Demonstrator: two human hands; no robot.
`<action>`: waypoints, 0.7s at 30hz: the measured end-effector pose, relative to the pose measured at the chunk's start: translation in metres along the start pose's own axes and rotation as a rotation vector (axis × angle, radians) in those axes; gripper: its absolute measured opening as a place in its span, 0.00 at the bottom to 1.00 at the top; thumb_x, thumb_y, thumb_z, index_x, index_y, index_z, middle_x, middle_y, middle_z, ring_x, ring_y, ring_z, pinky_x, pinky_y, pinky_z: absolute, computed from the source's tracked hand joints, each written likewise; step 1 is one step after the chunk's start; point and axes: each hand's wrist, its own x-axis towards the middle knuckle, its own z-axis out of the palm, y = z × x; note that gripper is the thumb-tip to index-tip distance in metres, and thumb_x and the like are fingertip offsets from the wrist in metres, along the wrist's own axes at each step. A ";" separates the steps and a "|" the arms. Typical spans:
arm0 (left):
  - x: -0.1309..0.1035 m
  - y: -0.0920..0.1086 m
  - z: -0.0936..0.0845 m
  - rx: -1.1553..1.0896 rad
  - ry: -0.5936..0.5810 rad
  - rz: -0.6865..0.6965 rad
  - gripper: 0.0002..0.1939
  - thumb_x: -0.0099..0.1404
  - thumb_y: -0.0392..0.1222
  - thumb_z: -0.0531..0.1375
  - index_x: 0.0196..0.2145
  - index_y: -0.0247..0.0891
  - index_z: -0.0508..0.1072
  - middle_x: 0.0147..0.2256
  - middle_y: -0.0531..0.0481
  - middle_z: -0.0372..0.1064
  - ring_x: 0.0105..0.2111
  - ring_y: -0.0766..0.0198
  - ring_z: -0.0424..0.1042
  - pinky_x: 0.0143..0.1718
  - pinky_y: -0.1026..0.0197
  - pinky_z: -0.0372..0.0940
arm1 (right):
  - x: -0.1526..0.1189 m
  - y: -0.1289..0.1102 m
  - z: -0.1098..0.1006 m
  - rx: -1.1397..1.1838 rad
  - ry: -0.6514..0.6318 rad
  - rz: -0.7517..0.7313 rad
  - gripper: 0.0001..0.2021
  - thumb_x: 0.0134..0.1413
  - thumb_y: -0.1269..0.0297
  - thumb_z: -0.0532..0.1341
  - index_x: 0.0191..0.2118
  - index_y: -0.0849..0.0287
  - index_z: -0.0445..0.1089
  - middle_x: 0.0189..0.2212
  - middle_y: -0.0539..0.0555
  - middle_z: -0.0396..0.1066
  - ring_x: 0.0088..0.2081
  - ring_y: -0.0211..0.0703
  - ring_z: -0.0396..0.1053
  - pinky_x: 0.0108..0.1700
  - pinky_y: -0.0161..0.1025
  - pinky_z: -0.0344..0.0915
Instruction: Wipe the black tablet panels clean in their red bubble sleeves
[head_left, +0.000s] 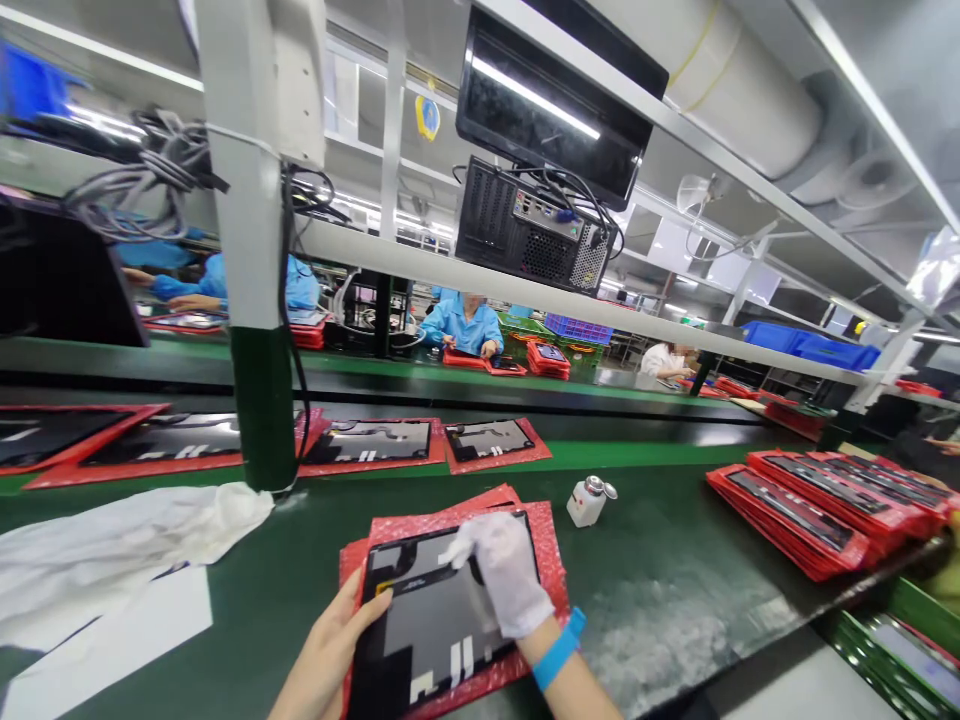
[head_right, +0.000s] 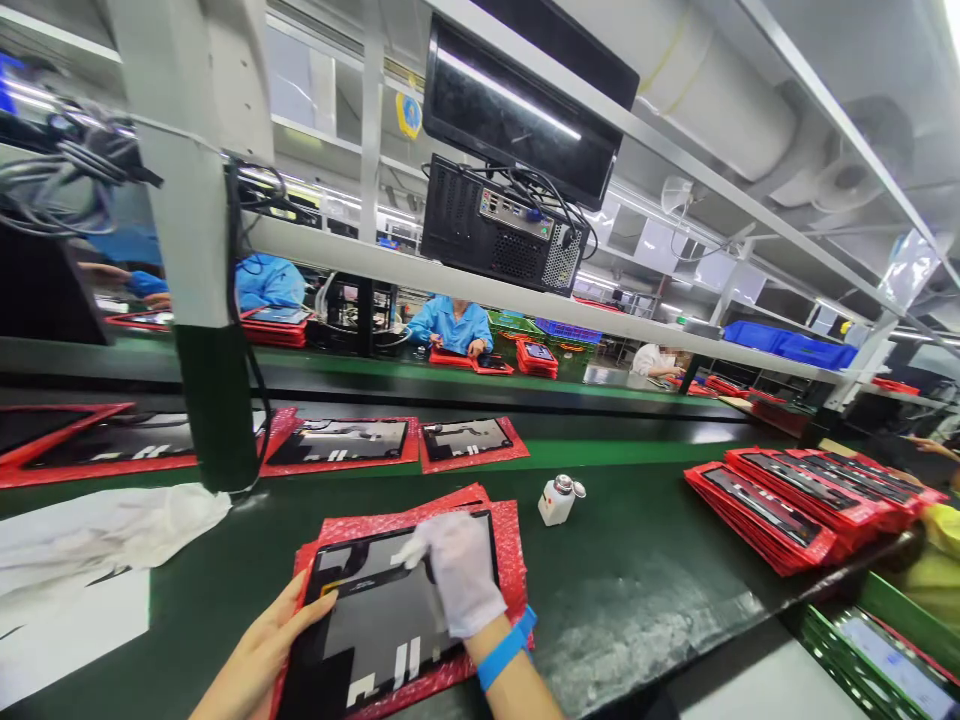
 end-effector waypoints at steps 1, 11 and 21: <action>0.001 0.001 0.000 0.003 0.001 -0.005 0.37 0.42 0.45 0.73 0.53 0.43 0.72 0.50 0.46 0.77 0.53 0.46 0.72 0.50 0.52 0.70 | -0.006 0.008 -0.010 -0.049 0.111 0.042 0.21 0.57 0.79 0.45 0.23 0.57 0.69 0.24 0.51 0.74 0.29 0.39 0.72 0.40 0.36 0.71; -0.003 0.008 0.016 -0.002 0.019 -0.010 0.40 0.38 0.44 0.73 0.52 0.41 0.73 0.44 0.47 0.80 0.48 0.46 0.76 0.48 0.52 0.71 | -0.089 0.059 -0.020 -0.461 0.237 0.104 0.13 0.64 0.72 0.52 0.38 0.55 0.73 0.32 0.56 0.74 0.37 0.47 0.73 0.39 0.41 0.72; -0.006 0.010 0.018 0.031 0.077 -0.027 0.37 0.33 0.43 0.74 0.46 0.42 0.76 0.40 0.48 0.81 0.47 0.45 0.76 0.47 0.52 0.72 | -0.068 0.004 0.014 0.129 0.067 0.131 0.14 0.64 0.71 0.51 0.34 0.55 0.72 0.28 0.50 0.78 0.32 0.41 0.77 0.41 0.38 0.74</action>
